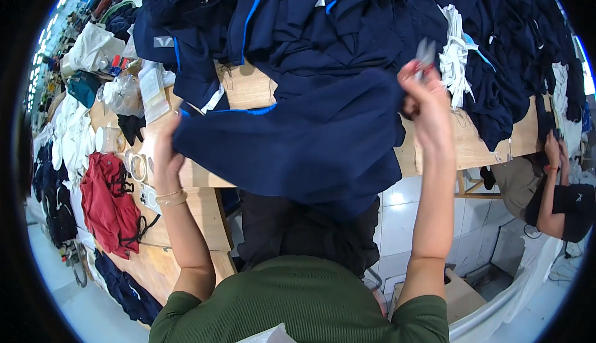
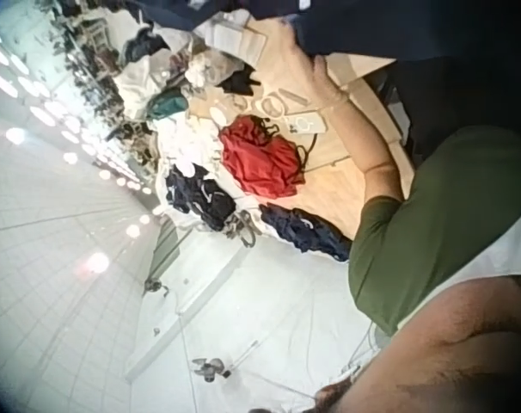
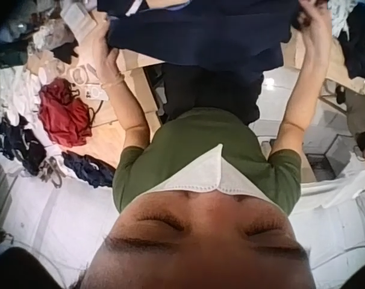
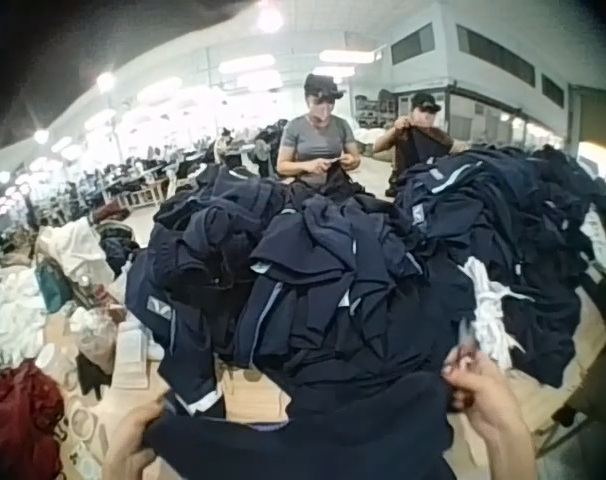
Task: Trimming excess threads from dark blue garments using small snips in a factory setting.
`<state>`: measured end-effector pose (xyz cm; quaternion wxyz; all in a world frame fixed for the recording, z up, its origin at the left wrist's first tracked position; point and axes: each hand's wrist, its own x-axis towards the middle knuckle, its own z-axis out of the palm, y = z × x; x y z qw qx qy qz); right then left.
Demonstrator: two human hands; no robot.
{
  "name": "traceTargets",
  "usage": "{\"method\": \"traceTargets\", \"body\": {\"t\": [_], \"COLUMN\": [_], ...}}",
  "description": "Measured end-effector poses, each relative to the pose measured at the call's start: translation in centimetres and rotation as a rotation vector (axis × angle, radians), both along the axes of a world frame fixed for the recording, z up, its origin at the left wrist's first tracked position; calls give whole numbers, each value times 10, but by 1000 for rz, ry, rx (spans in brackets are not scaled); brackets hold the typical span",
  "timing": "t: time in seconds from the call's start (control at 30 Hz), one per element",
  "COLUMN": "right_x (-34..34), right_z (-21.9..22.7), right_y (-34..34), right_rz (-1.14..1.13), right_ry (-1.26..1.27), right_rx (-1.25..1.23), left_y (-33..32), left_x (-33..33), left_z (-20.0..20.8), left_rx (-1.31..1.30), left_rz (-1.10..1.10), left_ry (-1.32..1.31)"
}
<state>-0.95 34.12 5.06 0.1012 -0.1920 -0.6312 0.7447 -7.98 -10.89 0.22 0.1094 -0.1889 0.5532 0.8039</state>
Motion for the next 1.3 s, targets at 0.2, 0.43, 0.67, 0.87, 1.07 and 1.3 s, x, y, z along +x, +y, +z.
{"method": "traceTargets", "body": {"t": [0.2, 0.43, 0.67, 0.87, 1.07, 1.3], "right_x": [49, 64, 67, 70, 72, 69], "right_z": [-7, -79, -86, -87, -82, -88], "right_y": [47, 37, 40, 42, 41, 38], "right_rz": [-296, -345, -342, -303, -352, -326], "right_ry": [367, 66, 43, 57, 28, 49], "right_rx": [339, 212, 222, 220, 244, 233], "left_y": [-29, 7, 15, 10, 11, 2], "left_x": [23, 32, 34, 42, 41, 45], "left_z": [-1, -63, -52, -60, -63, -67], "left_rx": [-333, -430, -291, -275, -274, -255], "left_rz": [210, 164, 209, 185, 185, 179], "left_ry": [515, 215, 220, 204, 177, 149]}}
